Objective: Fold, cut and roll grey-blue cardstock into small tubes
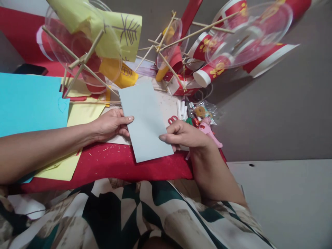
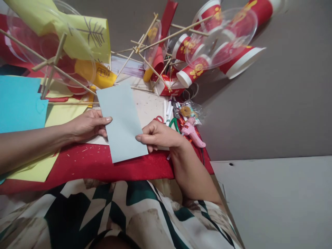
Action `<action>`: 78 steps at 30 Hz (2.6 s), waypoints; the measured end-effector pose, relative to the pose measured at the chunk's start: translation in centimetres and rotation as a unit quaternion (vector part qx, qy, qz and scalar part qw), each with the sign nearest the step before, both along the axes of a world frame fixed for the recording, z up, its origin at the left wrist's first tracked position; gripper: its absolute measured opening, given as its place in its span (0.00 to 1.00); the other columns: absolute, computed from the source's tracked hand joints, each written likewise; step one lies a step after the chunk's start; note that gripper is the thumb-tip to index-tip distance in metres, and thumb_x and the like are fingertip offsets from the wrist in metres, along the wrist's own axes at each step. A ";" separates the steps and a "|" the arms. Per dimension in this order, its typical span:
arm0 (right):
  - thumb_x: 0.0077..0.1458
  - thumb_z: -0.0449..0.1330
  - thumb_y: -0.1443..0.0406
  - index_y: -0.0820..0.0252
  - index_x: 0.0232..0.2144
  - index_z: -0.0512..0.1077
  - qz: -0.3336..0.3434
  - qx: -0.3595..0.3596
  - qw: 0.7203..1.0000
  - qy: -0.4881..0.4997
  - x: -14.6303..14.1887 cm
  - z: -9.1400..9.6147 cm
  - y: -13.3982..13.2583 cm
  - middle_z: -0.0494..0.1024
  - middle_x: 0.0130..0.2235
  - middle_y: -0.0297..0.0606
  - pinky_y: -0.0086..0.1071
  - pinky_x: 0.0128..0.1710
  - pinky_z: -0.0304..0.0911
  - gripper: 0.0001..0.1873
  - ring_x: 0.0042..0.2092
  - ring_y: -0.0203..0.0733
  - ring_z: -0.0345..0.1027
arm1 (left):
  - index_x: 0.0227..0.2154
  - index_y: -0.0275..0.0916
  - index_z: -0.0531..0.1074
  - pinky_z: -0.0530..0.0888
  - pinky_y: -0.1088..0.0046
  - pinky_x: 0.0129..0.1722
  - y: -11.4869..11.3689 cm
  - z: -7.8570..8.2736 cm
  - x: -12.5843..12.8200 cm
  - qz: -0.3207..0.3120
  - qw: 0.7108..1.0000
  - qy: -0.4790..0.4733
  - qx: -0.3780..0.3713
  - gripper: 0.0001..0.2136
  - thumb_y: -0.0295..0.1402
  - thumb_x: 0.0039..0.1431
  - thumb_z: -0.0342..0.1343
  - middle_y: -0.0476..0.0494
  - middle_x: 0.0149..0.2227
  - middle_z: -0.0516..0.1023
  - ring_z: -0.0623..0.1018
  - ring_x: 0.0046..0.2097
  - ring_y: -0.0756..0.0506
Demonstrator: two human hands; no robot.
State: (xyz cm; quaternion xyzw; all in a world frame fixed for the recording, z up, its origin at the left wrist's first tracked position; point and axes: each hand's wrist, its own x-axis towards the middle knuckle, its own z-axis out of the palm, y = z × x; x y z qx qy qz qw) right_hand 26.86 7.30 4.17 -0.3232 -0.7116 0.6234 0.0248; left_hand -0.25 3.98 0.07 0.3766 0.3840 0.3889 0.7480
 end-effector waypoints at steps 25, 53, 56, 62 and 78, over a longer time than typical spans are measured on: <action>0.53 0.64 0.40 0.66 0.22 0.73 0.028 -0.072 0.996 0.040 -1.1 -1.2 0.3 0.71 0.15 0.33 0.21 0.17 0.60 0.33 0.15 0.29 0.62 | 0.30 0.29 0.78 0.78 0.80 0.23 -0.4 -0.2 0.1 -0.070 0.997 -0.019 0.011 0.19 0.41 0.46 0.75 0.43 0.24 0.81 0.78 0.22 0.51; 0.47 0.71 0.48 0.68 0.33 0.76 -0.040 -0.091 0.988 0.115 -2.1 -1.8 0.6 0.78 0.23 0.35 0.23 0.18 0.63 0.27 0.19 0.32 0.67 | 0.41 0.35 0.75 0.64 0.81 0.22 -1.6 1.4 0.1 -0.121 0.987 0.097 0.047 0.20 0.43 0.52 0.71 0.50 0.22 0.78 0.69 0.19 0.55; 0.47 0.71 0.49 0.67 0.34 0.75 -0.047 -0.103 0.987 0.110 -2.0 -1.9 0.5 0.79 0.25 0.35 0.21 0.19 0.64 0.25 0.19 0.31 0.69 | 0.43 0.35 0.76 0.63 0.80 0.22 -1.8 1.5 0.2 -0.110 0.989 0.090 0.049 0.21 0.43 0.51 0.71 0.48 0.24 0.78 0.68 0.20 0.55; 0.47 0.70 0.50 0.66 0.29 0.74 -0.133 -0.049 0.982 0.122 -2.2 -1.9 0.3 0.77 0.21 0.33 0.23 0.19 0.67 0.23 0.19 0.33 0.70 | 0.40 0.34 0.78 0.65 0.80 0.20 -1.7 1.1 0.1 -0.106 0.985 0.126 0.055 0.21 0.45 0.51 0.71 0.48 0.24 0.78 0.69 0.19 0.54; 0.48 0.71 0.50 0.69 0.28 0.77 -0.067 -0.094 0.986 0.116 -1.6 -1.7 1.0 0.80 0.24 0.39 0.21 0.21 0.69 0.24 0.21 0.32 0.72 | 0.39 0.35 0.76 0.72 0.78 0.24 -1.4 1.0 -0.2 -0.102 0.988 0.101 0.060 0.18 0.44 0.55 0.69 0.45 0.25 0.81 0.78 0.24 0.50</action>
